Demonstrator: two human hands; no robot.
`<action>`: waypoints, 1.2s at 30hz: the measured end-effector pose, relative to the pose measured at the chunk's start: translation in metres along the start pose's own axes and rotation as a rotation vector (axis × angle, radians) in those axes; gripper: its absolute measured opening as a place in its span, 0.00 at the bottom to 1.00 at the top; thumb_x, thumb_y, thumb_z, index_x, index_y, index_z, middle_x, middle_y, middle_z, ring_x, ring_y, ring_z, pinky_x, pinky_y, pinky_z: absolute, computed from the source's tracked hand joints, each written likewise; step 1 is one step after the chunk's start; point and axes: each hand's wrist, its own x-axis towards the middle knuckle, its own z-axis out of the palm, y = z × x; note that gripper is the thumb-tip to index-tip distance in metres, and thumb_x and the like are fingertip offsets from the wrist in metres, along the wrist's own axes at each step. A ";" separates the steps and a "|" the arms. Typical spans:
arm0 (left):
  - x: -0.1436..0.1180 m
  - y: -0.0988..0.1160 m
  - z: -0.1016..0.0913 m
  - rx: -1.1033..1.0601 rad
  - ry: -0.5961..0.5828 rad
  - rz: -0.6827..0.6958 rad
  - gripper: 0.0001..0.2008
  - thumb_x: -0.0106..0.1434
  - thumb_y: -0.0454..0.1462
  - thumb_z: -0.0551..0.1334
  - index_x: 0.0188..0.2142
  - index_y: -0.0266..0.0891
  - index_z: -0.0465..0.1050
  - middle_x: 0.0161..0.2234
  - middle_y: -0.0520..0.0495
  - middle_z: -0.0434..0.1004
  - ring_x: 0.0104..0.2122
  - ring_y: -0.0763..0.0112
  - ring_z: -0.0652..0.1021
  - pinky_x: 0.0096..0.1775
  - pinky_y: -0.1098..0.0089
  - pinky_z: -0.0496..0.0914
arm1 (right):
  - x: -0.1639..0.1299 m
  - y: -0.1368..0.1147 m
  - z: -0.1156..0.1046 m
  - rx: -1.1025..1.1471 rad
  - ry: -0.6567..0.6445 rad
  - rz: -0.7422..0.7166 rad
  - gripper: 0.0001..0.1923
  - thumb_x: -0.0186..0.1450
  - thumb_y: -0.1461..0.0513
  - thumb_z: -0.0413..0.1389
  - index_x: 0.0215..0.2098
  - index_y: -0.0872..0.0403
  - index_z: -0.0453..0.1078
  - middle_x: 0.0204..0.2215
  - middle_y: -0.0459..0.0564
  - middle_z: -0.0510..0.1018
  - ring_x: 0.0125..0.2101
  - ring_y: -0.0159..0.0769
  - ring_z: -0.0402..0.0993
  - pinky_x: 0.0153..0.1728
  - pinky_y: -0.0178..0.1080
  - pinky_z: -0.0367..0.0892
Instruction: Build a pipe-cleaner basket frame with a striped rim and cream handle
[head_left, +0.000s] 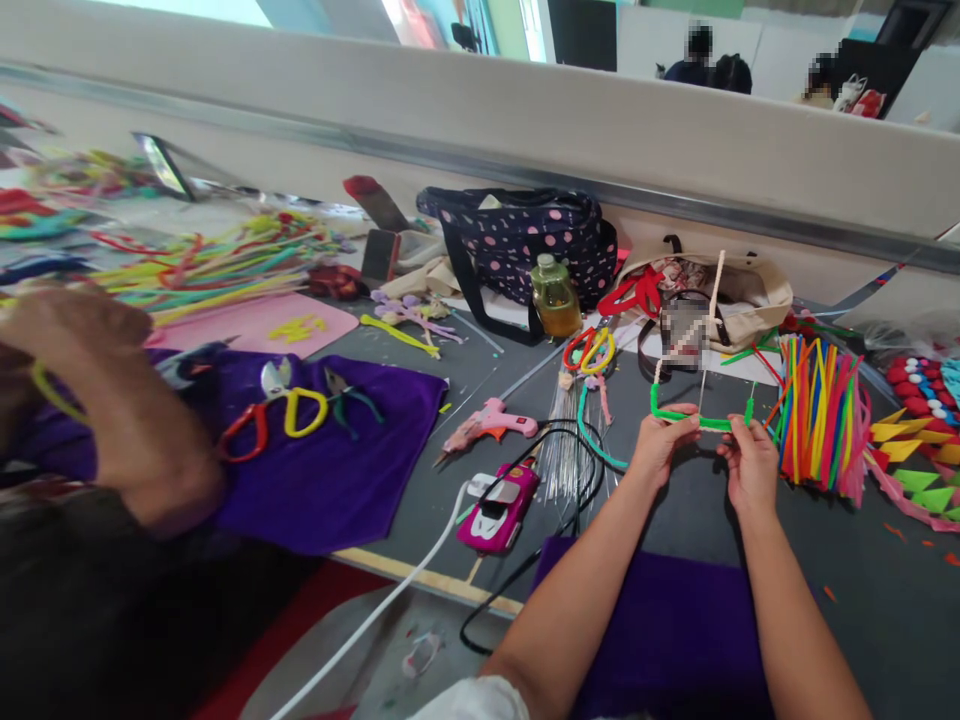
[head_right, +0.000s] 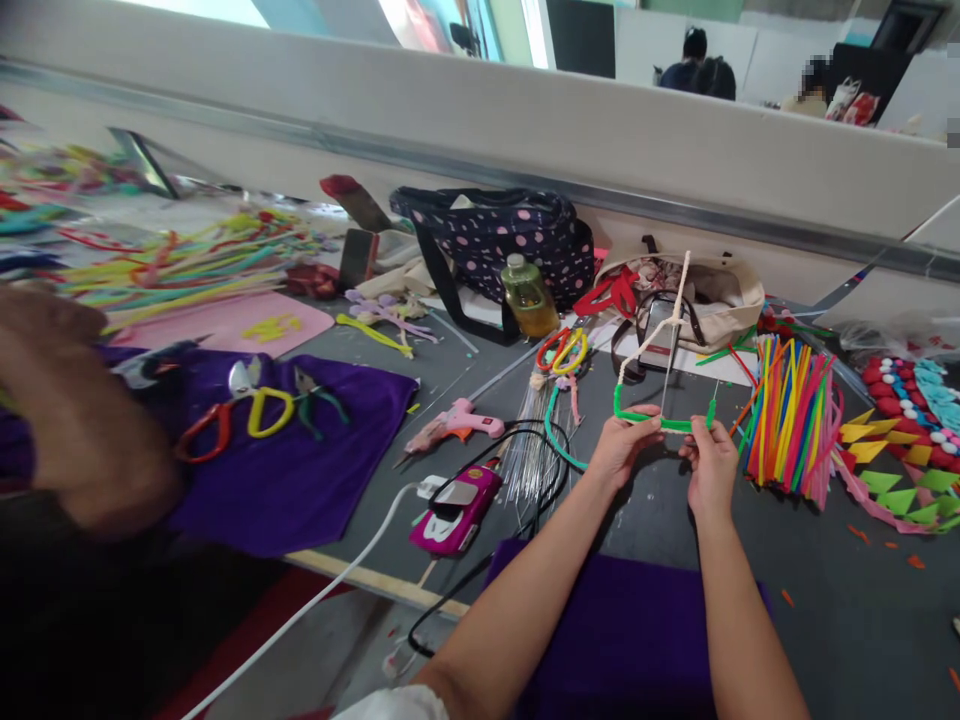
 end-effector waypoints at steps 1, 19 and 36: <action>0.000 0.000 0.000 0.004 0.005 0.005 0.19 0.41 0.37 0.74 0.34 0.32 0.76 0.26 0.49 0.77 0.25 0.75 0.76 0.34 0.70 0.72 | 0.001 -0.001 -0.001 -0.013 0.016 -0.012 0.16 0.49 0.55 0.66 0.29 0.55 0.71 0.20 0.39 0.70 0.18 0.24 0.66 0.17 0.27 0.62; 0.000 0.003 -0.003 -0.044 -0.034 0.014 0.19 0.50 0.45 0.69 0.36 0.31 0.77 0.33 0.40 0.80 0.29 0.71 0.78 0.35 0.70 0.73 | 0.012 -0.001 -0.014 -0.059 0.005 0.014 0.16 0.46 0.54 0.68 0.26 0.56 0.72 0.18 0.40 0.70 0.18 0.24 0.66 0.17 0.26 0.65; -0.006 0.026 -0.012 0.329 -0.353 -0.104 0.23 0.54 0.51 0.64 0.35 0.32 0.77 0.29 0.38 0.79 0.25 0.68 0.78 0.31 0.70 0.70 | 0.034 -0.045 -0.059 0.029 -0.034 -0.115 0.21 0.54 0.51 0.62 0.41 0.56 0.72 0.37 0.54 0.80 0.28 0.29 0.74 0.24 0.31 0.68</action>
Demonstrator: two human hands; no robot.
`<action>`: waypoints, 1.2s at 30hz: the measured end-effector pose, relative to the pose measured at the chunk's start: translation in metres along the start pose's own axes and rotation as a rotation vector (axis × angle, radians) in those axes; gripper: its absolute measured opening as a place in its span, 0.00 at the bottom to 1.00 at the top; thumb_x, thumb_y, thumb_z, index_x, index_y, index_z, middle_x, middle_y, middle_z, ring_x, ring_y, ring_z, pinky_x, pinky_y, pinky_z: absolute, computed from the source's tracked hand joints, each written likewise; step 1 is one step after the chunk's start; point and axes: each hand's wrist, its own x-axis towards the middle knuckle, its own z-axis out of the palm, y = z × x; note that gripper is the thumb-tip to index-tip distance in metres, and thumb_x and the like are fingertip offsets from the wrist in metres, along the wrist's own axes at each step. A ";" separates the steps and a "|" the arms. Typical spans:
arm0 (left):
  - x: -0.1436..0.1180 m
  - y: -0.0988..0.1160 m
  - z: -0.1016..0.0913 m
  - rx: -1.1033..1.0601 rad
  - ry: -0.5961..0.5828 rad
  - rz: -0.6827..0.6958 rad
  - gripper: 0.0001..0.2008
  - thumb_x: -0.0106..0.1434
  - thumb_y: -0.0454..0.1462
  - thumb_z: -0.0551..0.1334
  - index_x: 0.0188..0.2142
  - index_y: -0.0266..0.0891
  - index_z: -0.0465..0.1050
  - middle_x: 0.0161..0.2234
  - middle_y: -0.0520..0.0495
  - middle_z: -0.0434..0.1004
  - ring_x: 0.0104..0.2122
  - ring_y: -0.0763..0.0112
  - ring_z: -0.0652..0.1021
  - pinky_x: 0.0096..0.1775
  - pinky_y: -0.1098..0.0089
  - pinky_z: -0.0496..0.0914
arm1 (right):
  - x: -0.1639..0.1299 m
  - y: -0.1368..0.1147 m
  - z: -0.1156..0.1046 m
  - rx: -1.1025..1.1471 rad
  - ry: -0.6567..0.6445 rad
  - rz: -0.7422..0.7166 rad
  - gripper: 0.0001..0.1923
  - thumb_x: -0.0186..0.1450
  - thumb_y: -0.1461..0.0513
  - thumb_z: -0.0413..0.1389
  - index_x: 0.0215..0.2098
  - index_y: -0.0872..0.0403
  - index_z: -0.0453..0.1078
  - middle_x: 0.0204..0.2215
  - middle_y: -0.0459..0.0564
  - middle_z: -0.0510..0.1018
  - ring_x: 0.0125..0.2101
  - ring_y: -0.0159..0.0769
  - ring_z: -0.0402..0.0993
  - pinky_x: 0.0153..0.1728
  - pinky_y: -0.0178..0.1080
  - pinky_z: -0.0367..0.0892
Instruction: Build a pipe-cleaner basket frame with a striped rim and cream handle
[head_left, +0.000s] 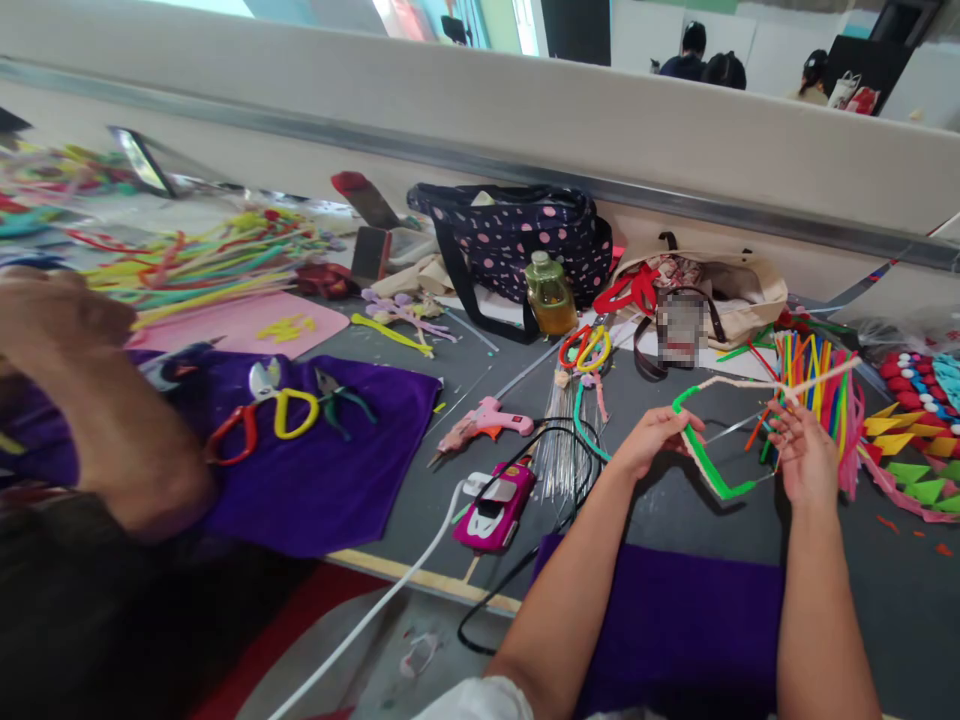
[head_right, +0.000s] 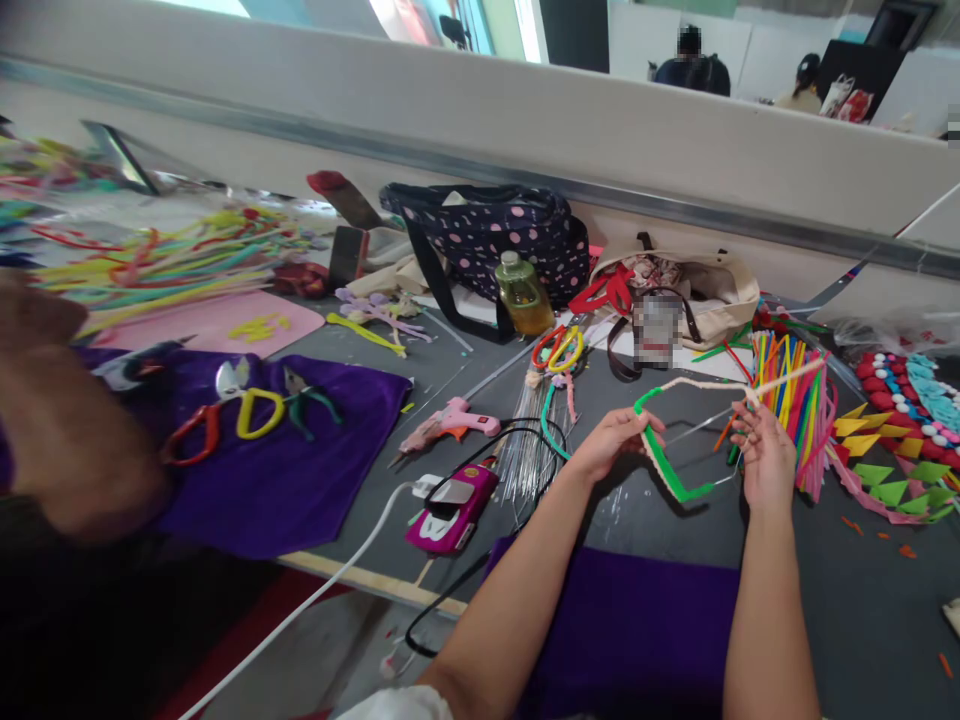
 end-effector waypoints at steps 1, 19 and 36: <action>0.000 -0.001 0.001 0.028 -0.009 -0.013 0.23 0.54 0.52 0.64 0.35 0.32 0.77 0.28 0.39 0.79 0.25 0.69 0.78 0.30 0.71 0.70 | 0.000 -0.002 -0.002 0.009 0.003 -0.009 0.20 0.54 0.52 0.63 0.40 0.56 0.73 0.34 0.53 0.80 0.25 0.27 0.72 0.21 0.29 0.66; 0.009 -0.014 0.009 0.014 0.109 0.038 0.20 0.42 0.39 0.73 0.34 0.33 0.72 0.26 0.50 0.74 0.24 0.75 0.74 0.31 0.71 0.70 | 0.004 0.001 -0.010 0.007 0.207 -0.040 0.15 0.47 0.58 0.67 0.30 0.58 0.74 0.23 0.46 0.78 0.19 0.23 0.69 0.17 0.26 0.65; 0.008 -0.006 0.012 -0.053 0.453 0.172 0.18 0.48 0.48 0.68 0.28 0.34 0.73 0.20 0.53 0.69 0.20 0.78 0.68 0.25 0.75 0.63 | -0.004 0.003 0.005 -0.046 0.160 -0.051 0.16 0.48 0.56 0.67 0.29 0.59 0.72 0.23 0.47 0.79 0.14 0.25 0.69 0.12 0.26 0.64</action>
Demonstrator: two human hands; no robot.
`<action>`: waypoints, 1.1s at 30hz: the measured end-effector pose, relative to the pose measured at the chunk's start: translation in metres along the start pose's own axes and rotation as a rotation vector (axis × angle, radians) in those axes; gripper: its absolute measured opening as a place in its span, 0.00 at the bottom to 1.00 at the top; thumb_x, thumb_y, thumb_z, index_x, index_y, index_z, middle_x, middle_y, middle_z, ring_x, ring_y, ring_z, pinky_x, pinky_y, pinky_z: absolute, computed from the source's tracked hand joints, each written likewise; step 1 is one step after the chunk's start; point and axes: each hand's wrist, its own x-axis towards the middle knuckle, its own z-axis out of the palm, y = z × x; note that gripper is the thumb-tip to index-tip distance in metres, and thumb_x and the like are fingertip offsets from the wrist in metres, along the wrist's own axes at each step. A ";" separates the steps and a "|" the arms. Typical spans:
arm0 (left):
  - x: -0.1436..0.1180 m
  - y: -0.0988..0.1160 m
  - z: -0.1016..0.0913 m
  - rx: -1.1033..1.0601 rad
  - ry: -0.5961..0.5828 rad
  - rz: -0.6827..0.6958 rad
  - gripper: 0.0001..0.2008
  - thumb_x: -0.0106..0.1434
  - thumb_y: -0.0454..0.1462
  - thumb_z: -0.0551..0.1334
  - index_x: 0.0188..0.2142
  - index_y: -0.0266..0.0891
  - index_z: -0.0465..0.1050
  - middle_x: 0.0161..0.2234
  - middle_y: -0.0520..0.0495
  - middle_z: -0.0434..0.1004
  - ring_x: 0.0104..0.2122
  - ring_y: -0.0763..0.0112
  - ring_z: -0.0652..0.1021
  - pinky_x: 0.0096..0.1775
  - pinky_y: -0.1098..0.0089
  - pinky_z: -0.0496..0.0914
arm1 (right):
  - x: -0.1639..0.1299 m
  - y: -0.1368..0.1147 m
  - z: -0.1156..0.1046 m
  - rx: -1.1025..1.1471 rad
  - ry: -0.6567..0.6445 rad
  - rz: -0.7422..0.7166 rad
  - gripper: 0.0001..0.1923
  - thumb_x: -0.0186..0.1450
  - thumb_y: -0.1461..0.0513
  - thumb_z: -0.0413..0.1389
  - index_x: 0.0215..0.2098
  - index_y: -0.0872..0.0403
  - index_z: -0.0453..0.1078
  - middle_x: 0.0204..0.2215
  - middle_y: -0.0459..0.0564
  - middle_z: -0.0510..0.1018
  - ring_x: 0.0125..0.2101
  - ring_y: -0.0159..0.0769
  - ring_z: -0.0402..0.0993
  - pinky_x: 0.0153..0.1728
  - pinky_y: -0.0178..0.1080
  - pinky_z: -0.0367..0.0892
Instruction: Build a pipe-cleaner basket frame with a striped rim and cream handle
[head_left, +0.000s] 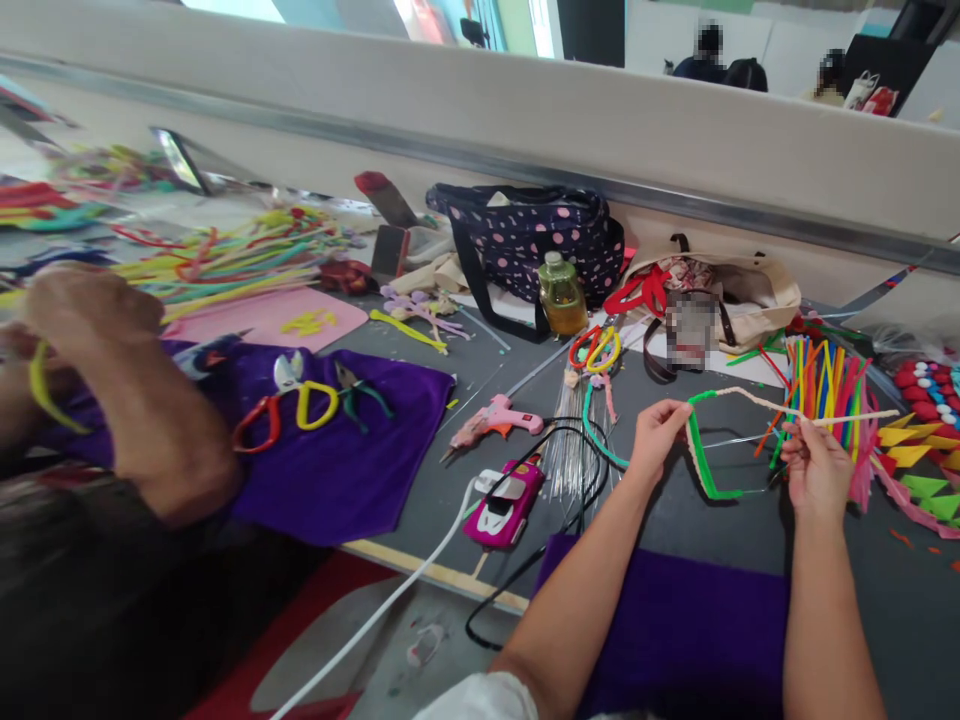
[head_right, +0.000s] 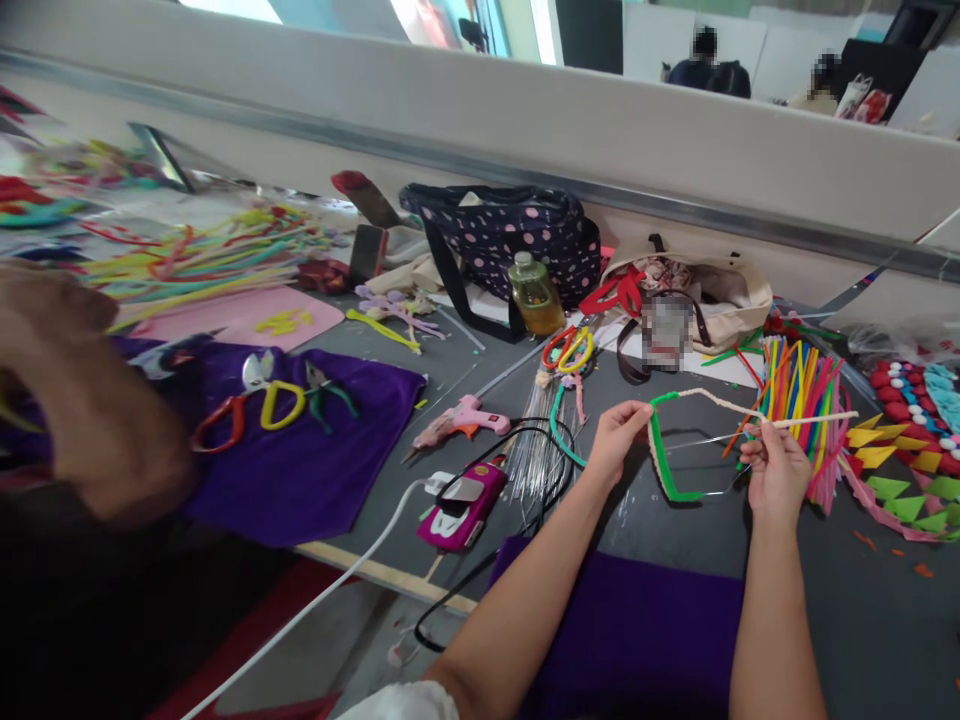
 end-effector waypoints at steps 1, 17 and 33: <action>0.001 0.000 -0.001 0.003 0.011 0.003 0.18 0.47 0.47 0.69 0.27 0.34 0.73 0.20 0.53 0.69 0.20 0.78 0.67 0.25 0.75 0.62 | 0.000 0.000 0.000 -0.007 -0.006 0.000 0.17 0.48 0.56 0.67 0.29 0.59 0.72 0.23 0.47 0.79 0.14 0.25 0.69 0.12 0.26 0.65; 0.009 0.029 -0.010 0.068 -0.113 -0.052 0.15 0.48 0.45 0.67 0.27 0.34 0.74 0.20 0.53 0.67 0.20 0.79 0.65 0.25 0.75 0.59 | -0.007 0.002 0.004 -0.021 -0.023 0.005 0.14 0.51 0.57 0.66 0.29 0.60 0.73 0.22 0.48 0.79 0.13 0.25 0.68 0.11 0.26 0.62; 0.024 0.029 -0.026 0.094 -0.233 -0.257 0.26 0.52 0.57 0.62 0.28 0.34 0.71 0.22 0.48 0.71 0.21 0.75 0.71 0.28 0.71 0.66 | -0.008 0.009 0.003 -0.032 0.062 0.066 0.15 0.49 0.58 0.67 0.29 0.61 0.73 0.22 0.49 0.78 0.13 0.26 0.68 0.12 0.28 0.63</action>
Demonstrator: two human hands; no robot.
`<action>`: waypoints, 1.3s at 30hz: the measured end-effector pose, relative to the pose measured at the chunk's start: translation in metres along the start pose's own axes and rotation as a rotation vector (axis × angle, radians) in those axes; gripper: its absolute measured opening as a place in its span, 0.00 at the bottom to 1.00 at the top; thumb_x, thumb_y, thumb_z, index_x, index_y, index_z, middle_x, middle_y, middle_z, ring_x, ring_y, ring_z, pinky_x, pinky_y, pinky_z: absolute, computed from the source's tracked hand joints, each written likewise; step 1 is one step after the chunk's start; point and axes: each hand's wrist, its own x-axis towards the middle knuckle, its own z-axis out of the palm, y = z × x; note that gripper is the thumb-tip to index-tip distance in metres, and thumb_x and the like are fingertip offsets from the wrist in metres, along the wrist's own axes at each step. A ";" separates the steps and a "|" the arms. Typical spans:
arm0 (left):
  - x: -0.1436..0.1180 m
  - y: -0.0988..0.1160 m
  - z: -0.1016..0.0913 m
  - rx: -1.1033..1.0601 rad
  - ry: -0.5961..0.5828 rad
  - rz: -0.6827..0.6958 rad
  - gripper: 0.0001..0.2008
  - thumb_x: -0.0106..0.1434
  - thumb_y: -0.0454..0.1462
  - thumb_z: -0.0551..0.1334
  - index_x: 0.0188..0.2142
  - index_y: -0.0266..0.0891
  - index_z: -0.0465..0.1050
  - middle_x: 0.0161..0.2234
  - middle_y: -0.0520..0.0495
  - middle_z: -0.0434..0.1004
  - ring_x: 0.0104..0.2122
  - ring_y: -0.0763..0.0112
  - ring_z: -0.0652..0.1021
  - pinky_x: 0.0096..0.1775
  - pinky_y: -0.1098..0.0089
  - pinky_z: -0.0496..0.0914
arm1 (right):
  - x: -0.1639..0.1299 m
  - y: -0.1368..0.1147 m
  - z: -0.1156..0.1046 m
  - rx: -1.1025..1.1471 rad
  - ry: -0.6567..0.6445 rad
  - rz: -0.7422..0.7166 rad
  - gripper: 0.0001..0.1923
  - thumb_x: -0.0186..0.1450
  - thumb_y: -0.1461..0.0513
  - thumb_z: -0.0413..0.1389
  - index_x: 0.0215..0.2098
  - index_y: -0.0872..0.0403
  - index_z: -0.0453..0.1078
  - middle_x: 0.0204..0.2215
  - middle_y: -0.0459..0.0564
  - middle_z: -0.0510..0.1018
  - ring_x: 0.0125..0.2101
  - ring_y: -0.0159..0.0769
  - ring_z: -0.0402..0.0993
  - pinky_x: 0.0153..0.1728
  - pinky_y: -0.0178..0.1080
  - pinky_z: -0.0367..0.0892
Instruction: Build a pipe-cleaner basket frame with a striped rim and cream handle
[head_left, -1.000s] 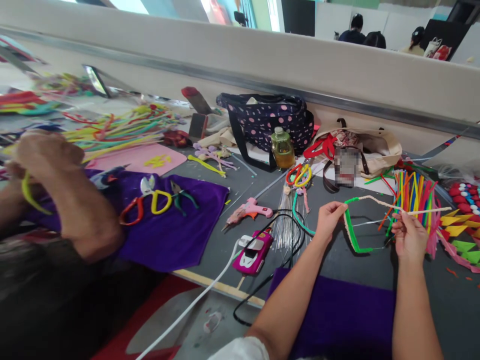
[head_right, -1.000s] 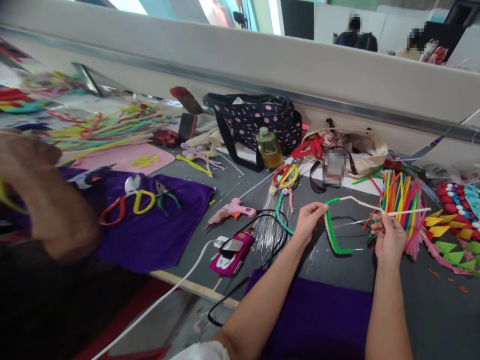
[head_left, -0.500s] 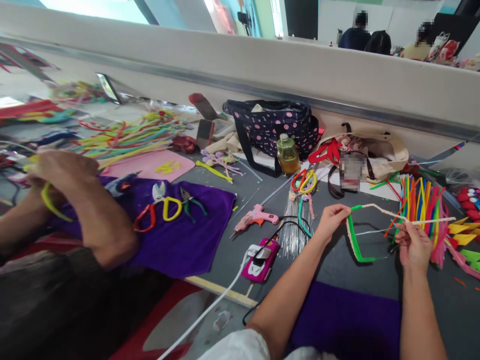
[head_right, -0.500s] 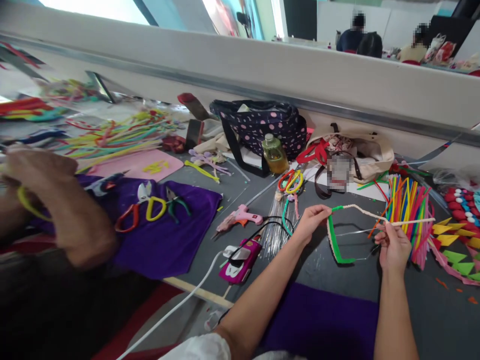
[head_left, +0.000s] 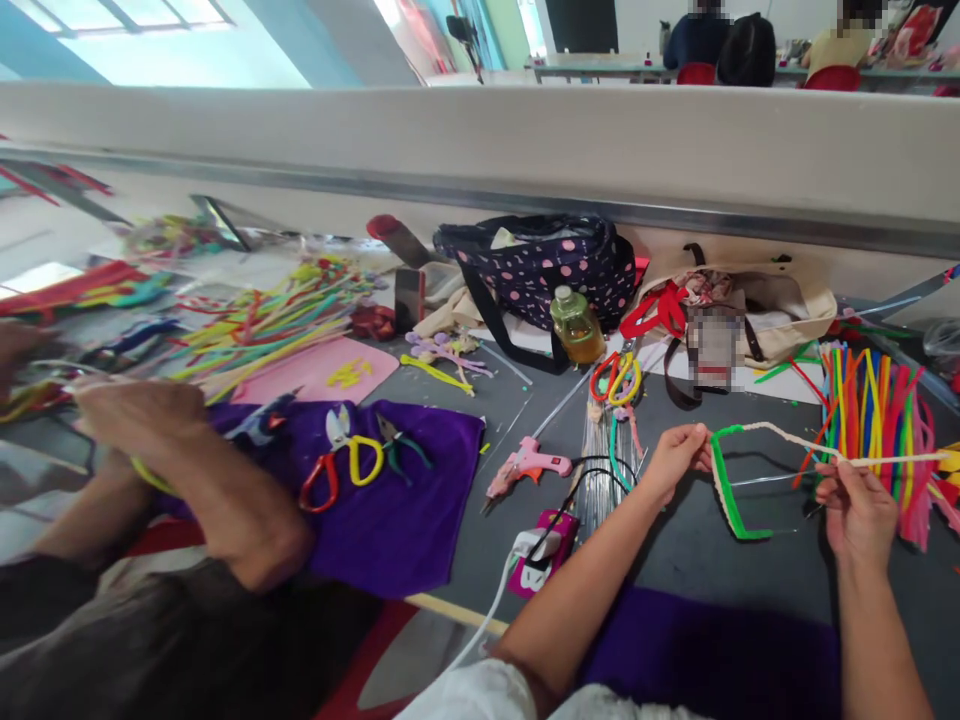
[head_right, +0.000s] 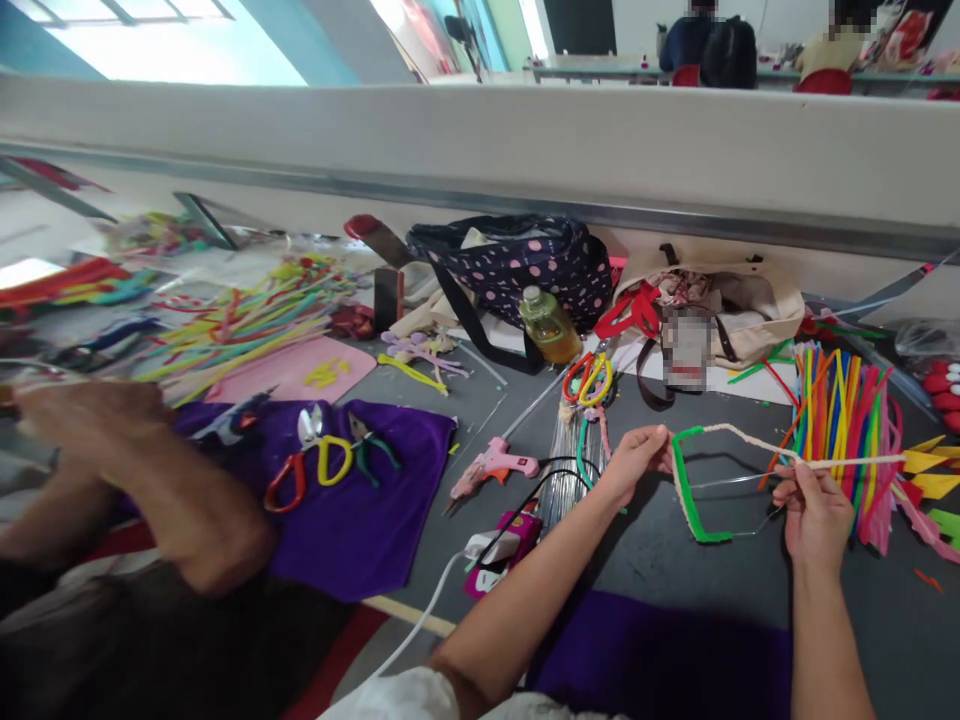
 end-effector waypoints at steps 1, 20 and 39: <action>-0.002 0.001 -0.001 -0.018 -0.031 -0.037 0.27 0.51 0.58 0.61 0.28 0.34 0.71 0.24 0.46 0.72 0.22 0.74 0.72 0.29 0.71 0.67 | 0.000 0.001 -0.001 0.006 0.018 0.003 0.16 0.49 0.58 0.67 0.29 0.61 0.73 0.22 0.49 0.78 0.13 0.26 0.68 0.12 0.28 0.64; 0.004 -0.008 0.009 -0.001 0.236 0.142 0.12 0.46 0.40 0.69 0.25 0.34 0.71 0.18 0.55 0.67 0.18 0.80 0.64 0.22 0.76 0.55 | -0.007 0.017 0.011 0.026 -0.036 0.075 0.15 0.52 0.58 0.65 0.36 0.58 0.73 0.26 0.46 0.80 0.18 0.26 0.72 0.18 0.28 0.69; 0.019 0.022 0.004 -0.030 0.337 0.298 0.16 0.46 0.44 0.69 0.30 0.34 0.76 0.20 0.52 0.71 0.18 0.80 0.66 0.21 0.77 0.57 | 0.006 0.026 0.029 0.040 -0.130 0.103 0.13 0.55 0.56 0.62 0.34 0.55 0.69 0.28 0.46 0.79 0.23 0.29 0.76 0.25 0.33 0.73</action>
